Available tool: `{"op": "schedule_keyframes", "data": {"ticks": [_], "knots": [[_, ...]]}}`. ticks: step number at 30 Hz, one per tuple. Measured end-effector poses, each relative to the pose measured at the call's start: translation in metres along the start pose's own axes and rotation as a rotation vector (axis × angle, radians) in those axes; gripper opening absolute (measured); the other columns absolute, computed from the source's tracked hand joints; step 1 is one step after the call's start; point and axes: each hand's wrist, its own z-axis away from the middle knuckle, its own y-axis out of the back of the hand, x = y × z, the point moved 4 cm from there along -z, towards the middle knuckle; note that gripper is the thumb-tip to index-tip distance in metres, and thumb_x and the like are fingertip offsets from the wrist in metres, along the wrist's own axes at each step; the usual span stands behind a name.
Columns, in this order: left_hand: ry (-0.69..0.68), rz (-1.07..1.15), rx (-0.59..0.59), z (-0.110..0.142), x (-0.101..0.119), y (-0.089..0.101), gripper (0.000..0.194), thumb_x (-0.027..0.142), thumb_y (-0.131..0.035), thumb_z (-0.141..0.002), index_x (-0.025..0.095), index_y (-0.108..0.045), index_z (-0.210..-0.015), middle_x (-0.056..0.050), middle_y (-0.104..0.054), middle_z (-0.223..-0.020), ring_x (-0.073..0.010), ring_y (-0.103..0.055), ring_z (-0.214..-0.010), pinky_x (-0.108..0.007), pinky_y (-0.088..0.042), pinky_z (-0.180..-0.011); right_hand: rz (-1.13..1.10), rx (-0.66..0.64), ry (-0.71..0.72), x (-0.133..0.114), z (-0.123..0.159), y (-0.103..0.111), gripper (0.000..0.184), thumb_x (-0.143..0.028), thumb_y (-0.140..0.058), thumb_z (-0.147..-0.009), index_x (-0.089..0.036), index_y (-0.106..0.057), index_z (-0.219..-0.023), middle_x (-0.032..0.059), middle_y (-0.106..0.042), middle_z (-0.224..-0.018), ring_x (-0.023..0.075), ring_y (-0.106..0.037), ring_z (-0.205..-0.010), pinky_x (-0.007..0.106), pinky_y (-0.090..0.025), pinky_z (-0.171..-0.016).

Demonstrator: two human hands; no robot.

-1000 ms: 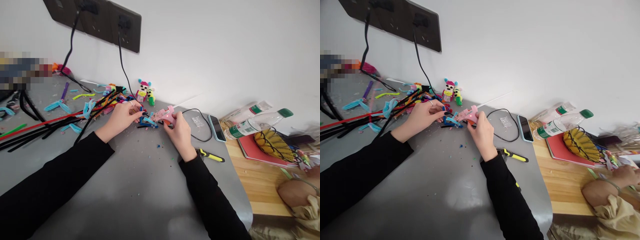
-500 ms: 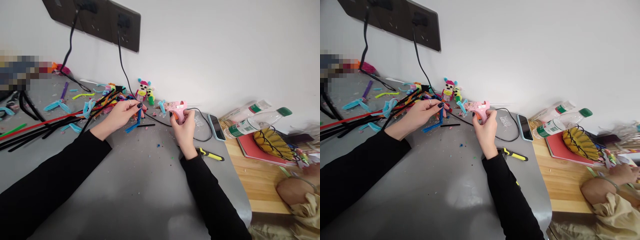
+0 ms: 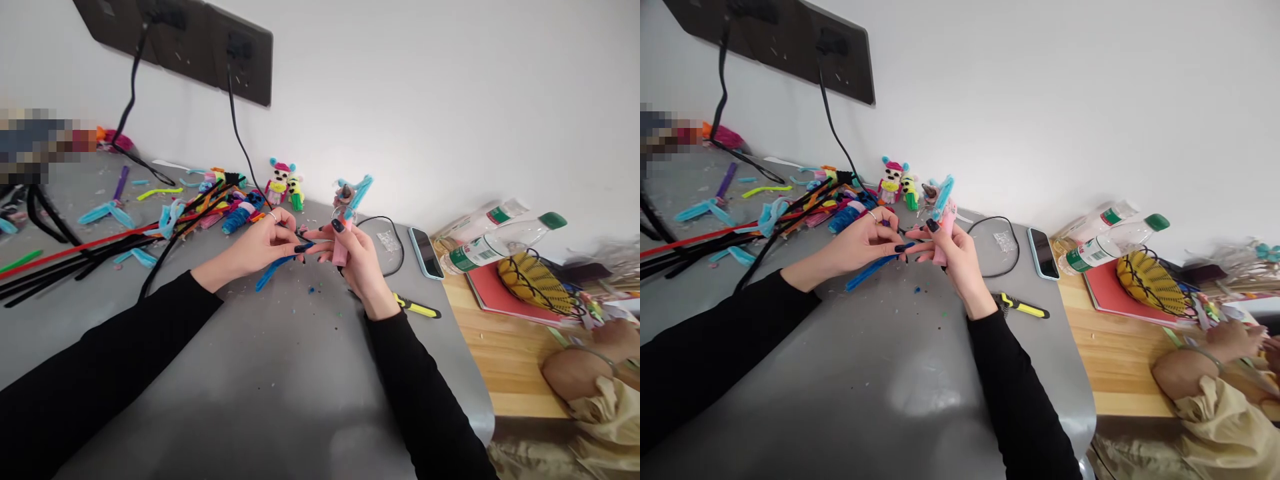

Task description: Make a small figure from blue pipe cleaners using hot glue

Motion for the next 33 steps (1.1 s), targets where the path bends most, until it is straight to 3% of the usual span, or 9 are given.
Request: {"op": "schedule_keyframes", "data": {"ticks": [5,11,15,18,21,25,29,33], "knots": [[0.003,-0.015,-0.022,0.000,-0.001,-0.001,0.049,0.053,-0.079,-0.083,0.024,-0.044,-0.104,-0.003,-0.076,-0.083,-0.0232,-0.077,-0.086,-0.031,-0.054,-0.075,-0.009,-0.049,-0.010,0.004,-0.001,0.000,0.049,-0.069,-0.080,-0.081,-0.023,-0.070,-0.094,0.0086,-0.083,-0.096,0.0249,-0.081,-0.083,0.040,-0.068,-0.083],[-0.060,-0.192,0.140,0.001,0.004,0.016,0.038,0.048,-0.064,-0.094,0.021,-0.059,-0.120,-0.012,-0.075,-0.122,-0.0232,-0.073,-0.101,-0.036,-0.058,-0.088,-0.023,0.076,0.090,0.003,-0.004,0.009,0.048,-0.069,-0.080,-0.082,-0.024,-0.067,-0.093,0.0082,-0.082,-0.095,0.0282,-0.081,-0.097,0.046,-0.066,-0.097],[-0.060,-0.341,0.214,0.003,0.009,0.024,0.028,0.035,-0.056,-0.096,0.020,-0.064,-0.118,-0.011,-0.074,-0.119,-0.0215,-0.073,-0.094,-0.035,-0.059,-0.082,0.022,0.128,0.124,0.003,-0.004,0.012,0.047,-0.069,-0.079,-0.083,-0.024,-0.066,-0.093,0.0087,-0.082,-0.098,0.0293,-0.080,-0.104,0.047,-0.066,-0.099],[-0.232,-0.546,0.275,0.009,0.019,0.024,0.026,0.027,-0.054,-0.094,0.020,-0.067,-0.117,-0.010,-0.075,-0.113,-0.0223,-0.071,-0.091,-0.033,-0.057,-0.075,0.035,0.140,0.128,0.006,-0.005,0.012,0.046,-0.067,-0.080,-0.083,-0.024,-0.066,-0.092,0.0081,-0.082,-0.098,0.0292,-0.080,-0.104,0.047,-0.066,-0.098],[-0.461,-0.794,0.122,0.016,0.022,0.011,0.029,0.022,-0.053,-0.094,0.023,-0.075,-0.113,-0.007,-0.074,-0.106,-0.0198,-0.068,-0.081,-0.031,-0.054,-0.072,0.020,0.145,0.133,0.007,-0.005,0.011,0.044,-0.064,-0.082,-0.081,-0.024,-0.067,-0.092,0.0075,-0.082,-0.097,0.0291,-0.081,-0.101,0.047,-0.066,-0.098],[-0.520,-1.058,-0.148,0.019,0.006,-0.005,0.040,0.017,-0.047,-0.099,0.027,-0.078,-0.122,-0.005,-0.075,-0.107,-0.0198,-0.071,-0.090,-0.027,-0.052,-0.071,0.012,0.154,0.134,0.008,-0.005,0.011,0.044,-0.064,-0.083,-0.080,-0.024,-0.068,-0.093,0.0070,-0.082,-0.096,0.0298,-0.080,-0.104,0.046,-0.066,-0.097],[-0.534,-1.167,-0.179,0.012,-0.005,-0.011,0.034,0.023,-0.045,-0.107,0.023,-0.078,-0.117,-0.007,-0.073,-0.110,-0.0206,-0.071,-0.095,-0.026,-0.051,-0.071,0.040,0.177,0.112,0.010,-0.005,0.014,0.046,-0.066,-0.082,-0.080,-0.024,-0.067,-0.093,0.0067,-0.082,-0.095,0.0293,-0.081,-0.102,0.043,-0.067,-0.091],[-0.537,-1.141,-0.166,0.009,-0.003,-0.013,0.031,0.026,-0.045,-0.108,0.022,-0.076,-0.107,-0.008,-0.068,-0.103,-0.0200,-0.069,-0.091,-0.026,-0.049,-0.069,0.067,0.180,0.106,0.013,-0.006,0.017,0.047,-0.067,-0.081,-0.081,-0.025,-0.065,-0.094,0.0074,-0.082,-0.099,0.0287,-0.081,-0.099,0.040,-0.066,-0.084]]}}
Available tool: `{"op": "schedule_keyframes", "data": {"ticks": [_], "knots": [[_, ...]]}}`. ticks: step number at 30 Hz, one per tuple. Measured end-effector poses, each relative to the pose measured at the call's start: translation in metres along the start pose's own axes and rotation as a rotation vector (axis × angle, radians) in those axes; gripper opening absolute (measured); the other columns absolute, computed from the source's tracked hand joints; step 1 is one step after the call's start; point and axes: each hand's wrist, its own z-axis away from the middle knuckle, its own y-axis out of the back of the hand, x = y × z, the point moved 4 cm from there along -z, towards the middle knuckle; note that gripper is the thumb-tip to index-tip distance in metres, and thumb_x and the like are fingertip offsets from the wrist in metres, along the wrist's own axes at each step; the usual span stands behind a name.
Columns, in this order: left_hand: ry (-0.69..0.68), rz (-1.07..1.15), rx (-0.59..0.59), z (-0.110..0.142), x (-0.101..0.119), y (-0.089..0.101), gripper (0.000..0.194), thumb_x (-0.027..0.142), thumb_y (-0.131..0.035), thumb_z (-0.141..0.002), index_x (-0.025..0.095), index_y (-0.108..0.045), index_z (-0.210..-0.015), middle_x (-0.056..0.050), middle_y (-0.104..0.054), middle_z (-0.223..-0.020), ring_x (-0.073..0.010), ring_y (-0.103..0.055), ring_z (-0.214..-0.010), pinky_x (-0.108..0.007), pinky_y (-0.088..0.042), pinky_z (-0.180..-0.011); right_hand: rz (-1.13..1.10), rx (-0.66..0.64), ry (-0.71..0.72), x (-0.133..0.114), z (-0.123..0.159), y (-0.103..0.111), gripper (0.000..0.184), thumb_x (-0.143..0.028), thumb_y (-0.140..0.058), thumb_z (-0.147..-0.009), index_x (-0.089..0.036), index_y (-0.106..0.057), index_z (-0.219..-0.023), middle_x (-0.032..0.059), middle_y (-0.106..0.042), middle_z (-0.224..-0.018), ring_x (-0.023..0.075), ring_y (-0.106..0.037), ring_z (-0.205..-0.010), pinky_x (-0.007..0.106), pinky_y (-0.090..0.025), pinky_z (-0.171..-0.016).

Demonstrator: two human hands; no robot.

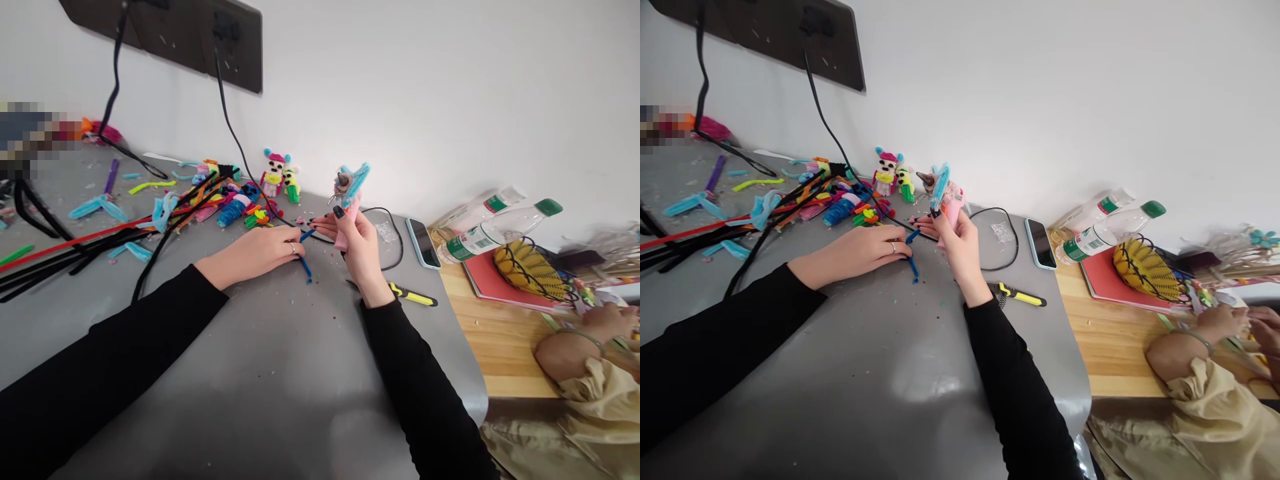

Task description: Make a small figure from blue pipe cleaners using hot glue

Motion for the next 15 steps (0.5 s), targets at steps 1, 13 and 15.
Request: {"op": "schedule_keyframes", "data": {"ticks": [1,13,15], "knots": [[0.009,0.033,0.004,-0.001,0.001,0.001,0.032,0.026,-0.044,-0.108,0.022,-0.075,-0.106,-0.008,-0.067,-0.103,-0.0201,-0.068,-0.091,-0.027,-0.049,-0.069,0.012,0.004,-0.003,0.000,0.000,0.000,0.048,-0.068,-0.080,-0.081,-0.025,-0.065,-0.094,0.0076,-0.082,-0.100,0.0289,-0.081,-0.100,0.039,-0.066,-0.082],[0.598,0.946,0.196,0.001,-0.016,0.021,0.033,0.053,-0.061,-0.096,0.023,-0.054,-0.108,-0.005,-0.069,-0.090,-0.0145,-0.060,-0.062,-0.026,-0.045,-0.052,0.145,0.186,0.051,-0.009,0.002,0.009,0.043,-0.062,-0.076,-0.085,-0.024,-0.065,-0.103,0.0042,-0.078,-0.095,0.0186,-0.075,-0.076,0.033,-0.063,-0.071],[0.629,0.949,0.201,0.002,-0.017,0.023,0.040,0.056,-0.065,-0.093,0.023,-0.055,-0.112,-0.005,-0.068,-0.092,-0.0151,-0.061,-0.062,-0.027,-0.047,-0.053,0.209,0.244,0.051,-0.009,0.001,0.014,0.036,-0.055,-0.076,-0.087,-0.024,-0.064,-0.099,0.0016,-0.075,-0.088,0.0156,-0.069,-0.067,0.031,-0.059,-0.063]]}}
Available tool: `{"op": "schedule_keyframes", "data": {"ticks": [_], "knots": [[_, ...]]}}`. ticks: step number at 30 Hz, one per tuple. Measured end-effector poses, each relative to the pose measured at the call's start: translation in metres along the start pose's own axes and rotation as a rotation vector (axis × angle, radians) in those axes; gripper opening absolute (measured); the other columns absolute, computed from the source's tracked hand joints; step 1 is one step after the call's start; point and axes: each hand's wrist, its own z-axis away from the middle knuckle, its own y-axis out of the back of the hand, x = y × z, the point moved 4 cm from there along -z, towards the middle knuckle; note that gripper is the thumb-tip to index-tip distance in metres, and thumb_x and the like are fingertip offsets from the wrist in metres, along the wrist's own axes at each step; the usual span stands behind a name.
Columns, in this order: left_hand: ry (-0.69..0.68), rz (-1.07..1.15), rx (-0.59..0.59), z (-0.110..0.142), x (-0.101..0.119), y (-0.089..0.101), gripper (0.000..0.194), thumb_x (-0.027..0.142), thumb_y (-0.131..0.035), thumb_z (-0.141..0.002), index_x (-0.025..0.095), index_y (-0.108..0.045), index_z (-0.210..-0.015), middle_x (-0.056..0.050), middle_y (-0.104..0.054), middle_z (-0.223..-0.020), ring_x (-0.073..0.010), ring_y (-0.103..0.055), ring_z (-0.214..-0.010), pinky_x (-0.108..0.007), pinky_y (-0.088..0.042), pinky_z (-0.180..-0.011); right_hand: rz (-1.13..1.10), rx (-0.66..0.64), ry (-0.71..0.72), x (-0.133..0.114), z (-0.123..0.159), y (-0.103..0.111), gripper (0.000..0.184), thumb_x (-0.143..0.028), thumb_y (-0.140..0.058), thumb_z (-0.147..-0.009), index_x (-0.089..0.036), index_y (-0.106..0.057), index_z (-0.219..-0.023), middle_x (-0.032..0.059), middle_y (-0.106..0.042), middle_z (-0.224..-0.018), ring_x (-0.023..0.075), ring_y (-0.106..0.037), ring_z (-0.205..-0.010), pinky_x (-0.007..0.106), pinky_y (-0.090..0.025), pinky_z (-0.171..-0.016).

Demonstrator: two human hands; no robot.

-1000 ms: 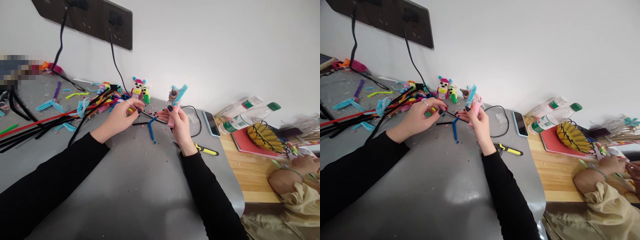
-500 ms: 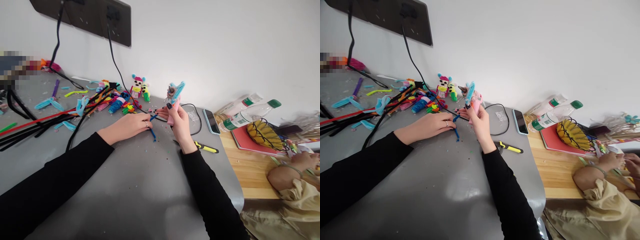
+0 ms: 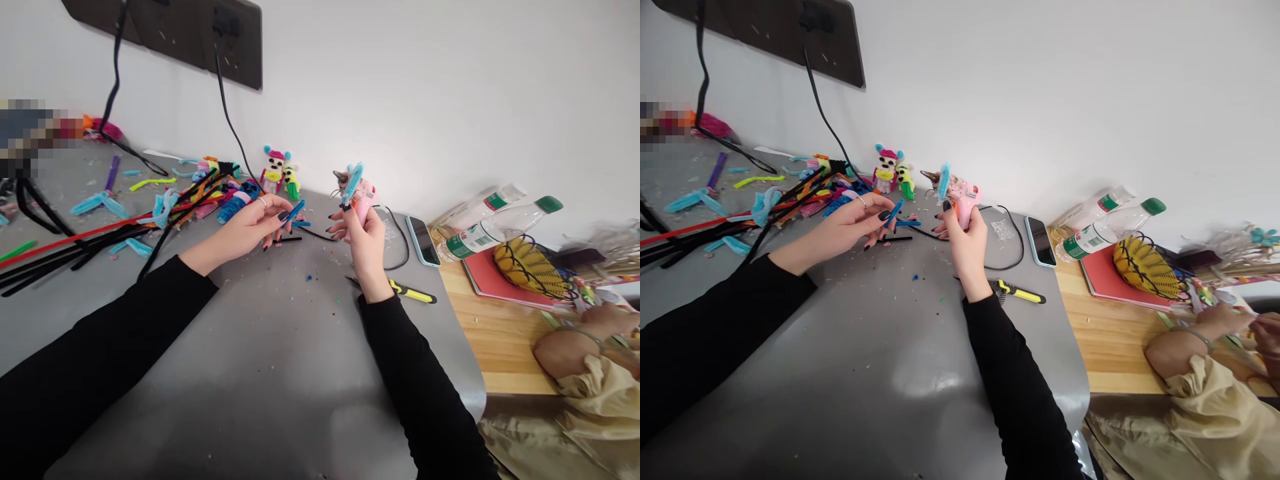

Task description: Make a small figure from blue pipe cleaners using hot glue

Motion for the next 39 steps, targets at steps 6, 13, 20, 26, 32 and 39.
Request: {"op": "schedule_keyframes", "data": {"ticks": [6,13,20,26,32,39], "knots": [[-0.002,-0.084,0.050,0.000,-0.003,0.004,0.039,0.058,-0.065,-0.092,0.022,-0.054,-0.104,-0.003,-0.066,-0.084,-0.0162,-0.059,-0.066,-0.029,-0.046,-0.059,0.210,0.115,0.022,0.009,-0.005,0.010,0.029,-0.050,-0.078,-0.086,-0.026,-0.061,-0.089,-0.0026,-0.065,-0.075,0.0152,-0.063,-0.065,0.030,-0.055,-0.060],[-0.017,0.000,0.021,0.002,0.006,0.002,0.045,0.066,-0.071,-0.088,0.024,-0.058,-0.089,-0.001,-0.060,-0.088,-0.0130,-0.040,-0.065,-0.030,-0.036,-0.057,-0.048,-0.103,0.025,-0.001,0.000,-0.002,0.048,-0.065,-0.074,-0.085,-0.024,-0.063,-0.108,0.0082,-0.080,-0.106,0.0174,-0.075,-0.072,0.027,-0.052,-0.054],[0.031,0.190,-0.034,0.003,0.002,-0.002,0.046,0.064,-0.086,-0.077,0.023,-0.065,-0.082,0.001,-0.051,-0.083,-0.0105,-0.042,-0.062,-0.031,-0.039,-0.057,-0.105,-0.307,-0.016,-0.005,0.009,-0.014,0.054,-0.068,-0.077,-0.081,-0.024,-0.067,-0.110,0.0105,-0.081,-0.113,0.0257,-0.082,-0.092,0.027,-0.056,-0.055],[0.012,0.200,0.041,-0.002,-0.001,0.000,0.060,0.073,-0.088,-0.066,0.021,-0.064,-0.086,0.000,-0.061,-0.076,-0.0167,-0.061,-0.066,-0.036,-0.058,-0.067,-0.112,-0.308,-0.050,0.003,0.008,-0.015,0.049,-0.067,-0.078,-0.082,-0.025,-0.067,-0.102,0.0087,-0.082,-0.104,0.0286,-0.080,-0.101,0.036,-0.066,-0.075],[-0.056,0.012,0.191,0.000,0.001,0.008,0.051,0.069,-0.081,-0.076,0.021,-0.066,-0.084,-0.002,-0.066,-0.072,-0.0209,-0.068,-0.066,-0.038,-0.062,-0.069,-0.107,-0.281,-0.040,0.001,0.009,-0.015,0.049,-0.069,-0.079,-0.080,-0.025,-0.068,-0.099,0.0075,-0.081,-0.106,0.0292,-0.079,-0.106,0.042,-0.067,-0.087],[-0.104,-0.078,0.210,0.002,0.002,0.009,0.035,0.057,-0.078,-0.083,0.023,-0.068,-0.088,-0.004,-0.071,-0.078,-0.0242,-0.071,-0.073,-0.037,-0.060,-0.071,-0.069,-0.300,-0.021,-0.001,0.010,-0.015,0.057,-0.071,-0.078,-0.080,-0.025,-0.067,-0.112,0.0091,-0.077,-0.118,0.0250,-0.081,-0.088,0.033,-0.064,-0.064]]}}
